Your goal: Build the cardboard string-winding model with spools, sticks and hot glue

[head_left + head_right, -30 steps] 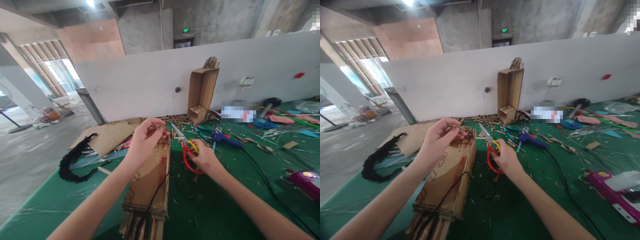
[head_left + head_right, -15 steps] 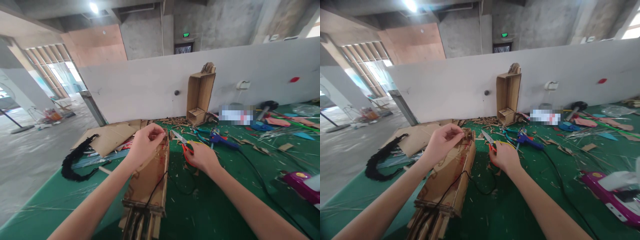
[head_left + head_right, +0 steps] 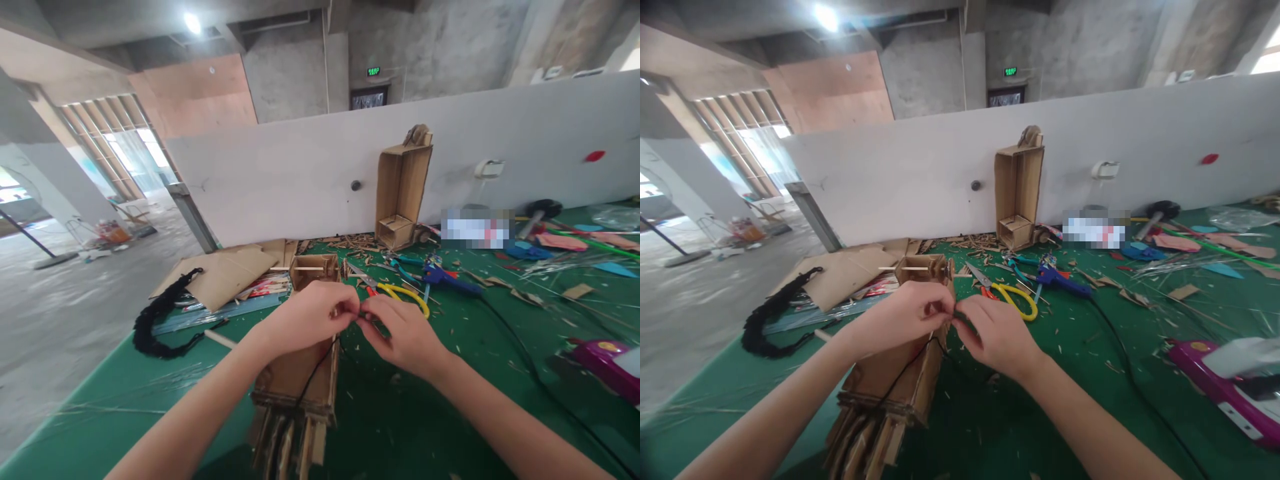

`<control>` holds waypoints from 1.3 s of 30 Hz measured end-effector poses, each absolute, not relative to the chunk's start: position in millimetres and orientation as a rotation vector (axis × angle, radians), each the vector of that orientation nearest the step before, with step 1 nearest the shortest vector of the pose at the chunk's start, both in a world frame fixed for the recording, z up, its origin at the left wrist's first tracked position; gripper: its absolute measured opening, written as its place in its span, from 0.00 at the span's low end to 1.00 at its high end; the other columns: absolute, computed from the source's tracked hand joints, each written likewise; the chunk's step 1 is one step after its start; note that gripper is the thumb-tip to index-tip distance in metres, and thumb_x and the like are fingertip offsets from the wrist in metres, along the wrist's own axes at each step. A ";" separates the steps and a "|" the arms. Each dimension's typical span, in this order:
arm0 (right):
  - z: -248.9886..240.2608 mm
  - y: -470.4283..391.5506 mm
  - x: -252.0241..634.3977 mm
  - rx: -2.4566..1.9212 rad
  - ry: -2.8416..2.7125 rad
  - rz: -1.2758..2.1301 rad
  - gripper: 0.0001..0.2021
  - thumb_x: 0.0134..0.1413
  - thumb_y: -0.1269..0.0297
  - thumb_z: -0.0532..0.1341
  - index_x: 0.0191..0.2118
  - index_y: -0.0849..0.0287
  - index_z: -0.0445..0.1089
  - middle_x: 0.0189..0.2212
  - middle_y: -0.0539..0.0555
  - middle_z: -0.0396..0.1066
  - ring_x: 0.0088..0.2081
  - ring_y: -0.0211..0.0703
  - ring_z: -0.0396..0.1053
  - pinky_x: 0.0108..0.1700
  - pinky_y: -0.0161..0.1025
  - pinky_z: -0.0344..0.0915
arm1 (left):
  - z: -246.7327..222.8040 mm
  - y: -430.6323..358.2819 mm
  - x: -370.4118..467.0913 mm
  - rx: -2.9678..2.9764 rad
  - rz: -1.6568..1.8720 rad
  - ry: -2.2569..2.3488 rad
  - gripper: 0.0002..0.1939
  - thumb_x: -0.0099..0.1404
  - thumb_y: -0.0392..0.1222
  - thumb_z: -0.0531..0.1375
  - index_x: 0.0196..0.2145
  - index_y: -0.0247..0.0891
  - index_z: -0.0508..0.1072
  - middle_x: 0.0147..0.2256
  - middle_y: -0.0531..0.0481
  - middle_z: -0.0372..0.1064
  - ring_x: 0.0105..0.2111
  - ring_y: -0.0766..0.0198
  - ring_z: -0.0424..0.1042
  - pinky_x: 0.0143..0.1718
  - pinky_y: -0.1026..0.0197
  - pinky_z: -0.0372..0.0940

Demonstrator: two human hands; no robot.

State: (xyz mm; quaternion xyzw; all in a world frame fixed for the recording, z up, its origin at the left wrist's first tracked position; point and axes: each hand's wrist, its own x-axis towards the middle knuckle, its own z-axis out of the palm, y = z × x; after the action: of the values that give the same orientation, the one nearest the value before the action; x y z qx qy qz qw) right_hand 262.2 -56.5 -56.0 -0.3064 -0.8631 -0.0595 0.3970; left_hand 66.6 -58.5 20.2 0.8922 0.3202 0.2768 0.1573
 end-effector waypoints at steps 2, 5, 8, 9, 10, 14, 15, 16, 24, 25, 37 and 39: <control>-55.9 -59.6 255.6 -0.762 -2.206 -0.190 0.08 0.60 0.70 0.51 0.39 0.59 0.66 0.34 0.57 0.73 0.34 0.43 0.70 0.34 0.38 0.63 | 18.5 -58.2 66.0 2.598 0.779 0.931 0.08 0.58 0.30 0.55 0.29 0.40 0.72 0.26 0.53 0.70 0.24 0.67 0.67 0.26 0.66 0.59; -59.4 -52.6 256.8 -0.812 -2.226 -0.221 0.09 0.61 0.70 0.49 0.37 0.60 0.66 0.31 0.55 0.73 0.31 0.41 0.69 0.31 0.36 0.61 | 21.3 -63.1 64.2 2.701 0.657 1.127 0.03 0.61 0.37 0.56 0.32 0.40 0.70 0.27 0.52 0.70 0.26 0.64 0.68 0.27 0.64 0.60; -65.5 -42.4 262.0 -0.914 -2.305 -0.302 0.10 0.62 0.68 0.49 0.37 0.59 0.67 0.28 0.53 0.72 0.27 0.39 0.68 0.28 0.36 0.57 | 27.1 -77.8 65.2 2.836 0.335 1.629 0.16 0.58 0.54 0.59 0.35 0.38 0.68 0.33 0.46 0.70 0.35 0.52 0.69 0.34 0.55 0.63; -67.3 -40.4 262.6 -0.948 -2.356 -0.329 0.10 0.62 0.68 0.49 0.36 0.59 0.68 0.27 0.53 0.72 0.28 0.39 0.68 0.28 0.36 0.56 | 28.5 -83.4 66.2 2.826 0.231 1.776 0.21 0.56 0.58 0.59 0.36 0.36 0.68 0.36 0.43 0.69 0.38 0.48 0.68 0.36 0.52 0.64; -68.6 -39.6 262.3 -0.971 -2.416 -0.347 0.10 0.62 0.68 0.50 0.36 0.59 0.68 0.27 0.53 0.71 0.29 0.40 0.68 0.29 0.36 0.56 | 29.3 -88.4 67.2 2.790 0.140 1.876 0.25 0.56 0.61 0.57 0.38 0.35 0.68 0.38 0.41 0.68 0.41 0.45 0.67 0.37 0.50 0.64; -67.7 -43.3 257.9 -0.992 -2.621 -0.255 0.08 0.58 0.67 0.53 0.34 0.58 0.69 0.30 0.54 0.71 0.35 0.44 0.67 0.36 0.39 0.59 | 28.5 -96.3 66.3 2.693 -0.016 1.857 0.25 0.60 0.59 0.52 0.41 0.33 0.67 0.41 0.39 0.66 0.42 0.45 0.66 0.38 0.48 0.65; -65.6 -43.9 258.0 -0.997 -2.639 -0.217 0.08 0.58 0.66 0.53 0.34 0.58 0.69 0.31 0.54 0.71 0.36 0.44 0.67 0.38 0.40 0.60 | 28.1 -95.3 64.1 2.696 -0.021 1.794 0.23 0.61 0.57 0.52 0.41 0.34 0.67 0.41 0.39 0.65 0.42 0.46 0.67 0.38 0.48 0.65; -62.8 -43.6 259.4 -1.005 -2.649 -0.187 0.09 0.58 0.66 0.53 0.35 0.58 0.70 0.32 0.54 0.71 0.37 0.45 0.67 0.40 0.41 0.60 | 27.8 -93.5 61.4 2.702 -0.016 1.734 0.22 0.61 0.56 0.51 0.40 0.34 0.67 0.41 0.39 0.65 0.42 0.47 0.67 0.38 0.48 0.65; -38.0 -14.2 325.9 -1.781 -2.125 -0.549 0.17 0.55 0.72 0.49 0.49 0.67 0.65 0.45 0.64 0.69 0.46 0.57 0.64 0.44 0.49 0.61 | 32.7 -66.2 38.9 2.722 0.005 1.338 0.18 0.52 0.49 0.58 0.39 0.38 0.65 0.42 0.43 0.63 0.45 0.48 0.64 0.45 0.49 0.62; -39.9 -10.7 337.3 -1.931 -2.034 -0.584 0.18 0.55 0.72 0.49 0.51 0.67 0.63 0.46 0.66 0.68 0.47 0.60 0.64 0.43 0.51 0.62 | 33.1 -61.6 35.8 2.719 0.012 1.293 0.21 0.51 0.49 0.59 0.42 0.38 0.65 0.43 0.43 0.63 0.46 0.49 0.63 0.46 0.50 0.62; -72.1 2.0 370.2 -2.285 -1.755 -0.356 0.24 0.56 0.72 0.47 0.59 0.68 0.53 0.46 0.69 0.68 0.49 0.66 0.62 0.39 0.53 0.63 | 27.1 -40.2 8.5 2.642 -0.033 1.276 0.34 0.52 0.45 0.56 0.57 0.38 0.57 0.57 0.41 0.56 0.52 0.50 0.63 0.52 0.53 0.60; -72.0 1.2 373.6 -2.224 -1.667 -0.426 0.24 0.56 0.71 0.47 0.59 0.67 0.54 0.45 0.70 0.67 0.48 0.67 0.63 0.39 0.55 0.63 | 26.4 -39.3 8.1 2.639 -0.046 1.273 0.34 0.51 0.43 0.55 0.57 0.38 0.57 0.56 0.41 0.58 0.52 0.51 0.63 0.51 0.54 0.61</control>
State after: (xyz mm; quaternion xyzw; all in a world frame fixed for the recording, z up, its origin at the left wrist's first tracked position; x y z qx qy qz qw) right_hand 373.6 1.2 -72.0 -0.7801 -0.5850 -0.1496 0.1641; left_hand 8.1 -39.3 26.4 0.8955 0.4321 -0.0156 0.1053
